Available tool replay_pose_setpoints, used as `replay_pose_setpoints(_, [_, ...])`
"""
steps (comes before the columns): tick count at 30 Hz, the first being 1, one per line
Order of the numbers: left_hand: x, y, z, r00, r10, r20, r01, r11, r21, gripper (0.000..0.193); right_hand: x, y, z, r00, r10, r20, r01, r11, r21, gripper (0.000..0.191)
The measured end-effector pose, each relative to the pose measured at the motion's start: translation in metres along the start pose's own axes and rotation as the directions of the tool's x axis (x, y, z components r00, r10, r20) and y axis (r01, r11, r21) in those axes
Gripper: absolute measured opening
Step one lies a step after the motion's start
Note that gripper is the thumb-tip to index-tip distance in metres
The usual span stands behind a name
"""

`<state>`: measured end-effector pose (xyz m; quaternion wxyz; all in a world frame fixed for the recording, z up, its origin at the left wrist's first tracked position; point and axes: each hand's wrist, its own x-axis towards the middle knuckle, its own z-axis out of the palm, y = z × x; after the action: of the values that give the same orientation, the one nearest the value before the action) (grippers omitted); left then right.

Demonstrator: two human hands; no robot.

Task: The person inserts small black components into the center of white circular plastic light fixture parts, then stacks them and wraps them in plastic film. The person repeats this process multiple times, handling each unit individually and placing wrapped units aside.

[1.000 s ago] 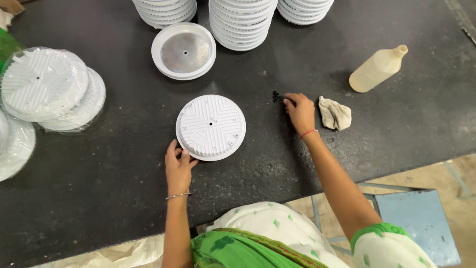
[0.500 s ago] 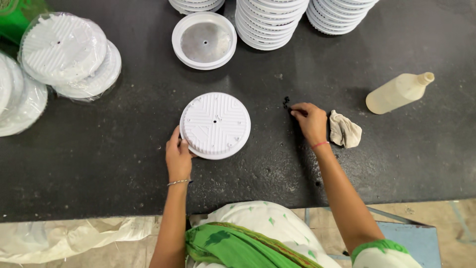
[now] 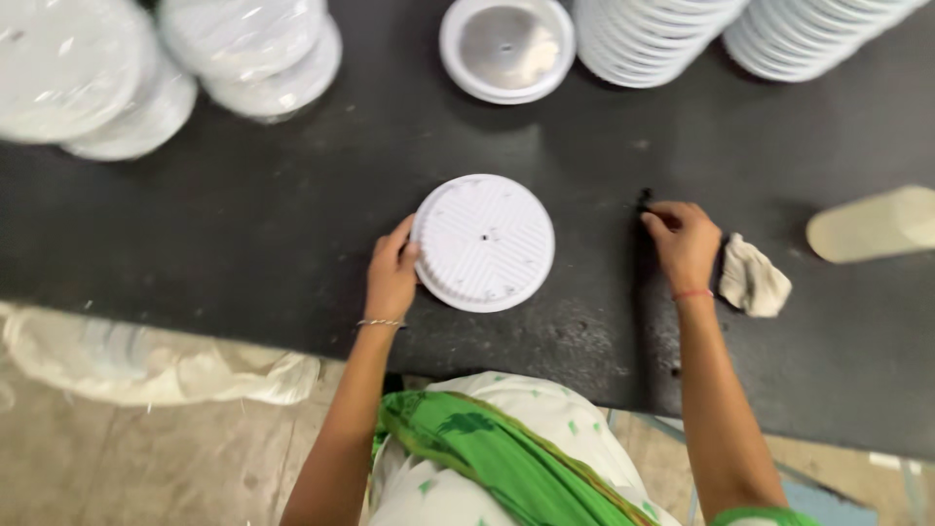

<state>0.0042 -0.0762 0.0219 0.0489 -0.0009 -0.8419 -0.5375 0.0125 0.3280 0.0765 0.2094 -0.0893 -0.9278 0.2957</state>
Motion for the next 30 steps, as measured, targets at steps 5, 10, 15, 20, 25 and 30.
replay_pose_setpoints(5, [-0.001,-0.002,0.001,0.998,-0.063,0.004,0.063,0.994,-0.094,0.041,-0.018,-0.099,0.011,0.975,-0.089,0.202,0.036,0.967,0.252,0.018])
replay_pose_setpoints(10, [0.000,0.001,-0.005,0.988,-0.149,0.052,0.156,0.972,-0.178,0.042,-0.027,-0.179,0.039,0.884,-0.255,0.391,0.171,0.956,0.236,0.020])
replay_pose_setpoints(15, [0.000,0.000,-0.008,0.999,-0.042,0.009,0.043,0.987,-0.157,0.041,-0.025,-0.203,0.047,0.850,-0.285,0.443,0.253,0.959,0.132,0.018])
replay_pose_setpoints(20, [0.001,-0.003,-0.010,0.996,-0.080,0.030,0.084,0.983,-0.166,0.041,-0.025,-0.206,0.052,0.838,-0.288,0.464,0.283,0.956,0.082,0.018])
replay_pose_setpoints(25, [0.002,-0.007,-0.010,0.996,-0.083,0.040,0.089,0.975,-0.202,0.041,-0.026,-0.206,0.056,0.836,-0.285,0.469,0.295,0.954,0.053,0.018])
replay_pose_setpoints(30, [0.003,-0.010,-0.011,0.998,-0.054,0.032,0.059,0.983,-0.172,0.042,-0.022,-0.211,0.052,0.830,-0.286,0.480,0.273,0.957,0.098,0.022])
